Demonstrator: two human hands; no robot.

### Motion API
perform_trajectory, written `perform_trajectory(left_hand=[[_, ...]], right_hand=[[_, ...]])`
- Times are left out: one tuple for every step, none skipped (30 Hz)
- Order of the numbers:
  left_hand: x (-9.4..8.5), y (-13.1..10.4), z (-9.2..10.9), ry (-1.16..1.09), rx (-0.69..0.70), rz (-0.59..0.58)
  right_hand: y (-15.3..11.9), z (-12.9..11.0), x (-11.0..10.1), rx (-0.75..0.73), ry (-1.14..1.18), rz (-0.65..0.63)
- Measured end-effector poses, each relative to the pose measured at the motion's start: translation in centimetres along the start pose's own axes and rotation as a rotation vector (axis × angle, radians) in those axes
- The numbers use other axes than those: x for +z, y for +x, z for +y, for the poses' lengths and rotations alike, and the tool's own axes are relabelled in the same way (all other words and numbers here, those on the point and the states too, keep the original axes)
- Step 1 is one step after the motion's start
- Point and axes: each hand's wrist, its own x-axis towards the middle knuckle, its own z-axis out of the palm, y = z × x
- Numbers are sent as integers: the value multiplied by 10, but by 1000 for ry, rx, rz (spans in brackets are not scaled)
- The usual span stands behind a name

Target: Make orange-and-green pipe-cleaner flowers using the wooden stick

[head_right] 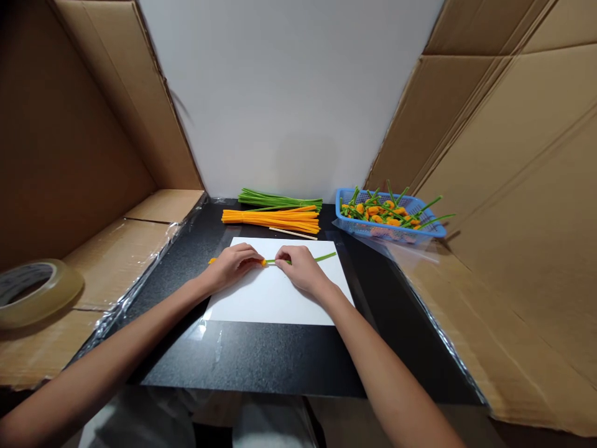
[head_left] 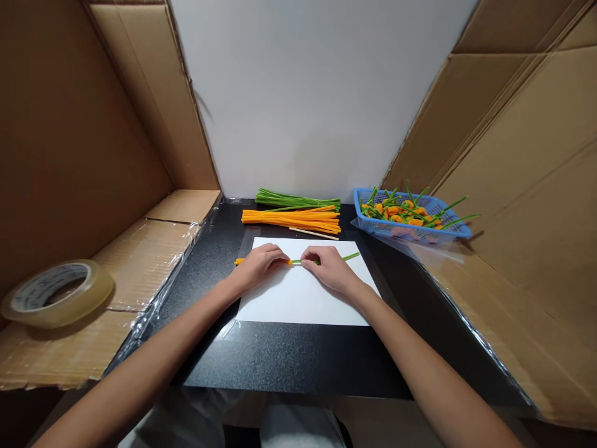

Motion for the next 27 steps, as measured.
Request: perform_trajectory(left_hand=[[0, 0, 1, -11, -4, 4], [1, 1, 2, -20, -10, 11], [1, 1, 3, -28, -16, 19], [2, 1, 4, -37, -23, 29], [2, 1, 4, -46, -30, 42], [2, 1, 5, -56, -36, 55], [2, 1, 5, -65, -42, 65], [1, 1, 4, -70, -48, 65], [-1, 1, 4, -64, -51, 56], [-3, 0, 2, -46, -53, 38], [-5, 0, 1, -14, -56, 15], [-8, -1, -1, 28, -62, -5], [-11, -1, -4, 75, -73, -16], [-13, -2, -7, 115, -87, -17], [-14, -2, -10, 143, -103, -10], [-15, -3, -12, 153, -111, -8], [-15, -3, -14, 151, -113, -6], [-14, -3, -16, 140, -107, -6], [-13, -3, -16, 124, -96, -7], [-12, -3, -17, 108, -84, -3], [-11, -3, -16, 95, -74, 6], [-10, -3, -15, 84, -69, 18], [-9, -3, -15, 72, -69, 33], [-9, -3, -14, 58, -73, 52], [-9, -3, -12, 38, -82, 74], [-10, -2, -11, 10, -93, 98], [-10, -2, -10, -21, -104, 119]], right_hand=[[0, -1, 2, 0, 8, 6], [0, -2, 4, -1, 16, 10], [-1, -3, 6, -2, 25, 12], [-1, -5, 7, -6, 34, 13], [-1, -6, 9, -11, 40, 15], [-1, -6, 11, -15, 43, 20], [-1, -7, 12, -19, 41, 28], [-1, -7, 12, -22, 38, 34], [-1, -7, 12, -23, 36, 41], [0, -6, 12, -20, 32, 48], [0, -5, 10, -15, 28, 54], [1, -4, 8, -7, 24, 60], [1, -3, 6, 4, 19, 67], [2, -1, 3, 15, 15, 75], [2, 1, 1, 25, 13, 81], [2, 2, 0, 33, 13, 83], [2, 3, -2, 37, 15, 82], [2, 4, -2, 38, 15, 80], [2, 5, -2, 37, 13, 76], [1, 5, -2, 35, 10, 74], [1, 5, -1, 31, 8, 72], [1, 6, 0, 27, 11, 69], [2, 7, 1, 24, 22, 67], [2, 8, 2, 23, 41, 63], [2, 9, 2, 23, 69, 60], [3, 11, 3, 24, 103, 58], [3, 12, 4, 25, 141, 55]])
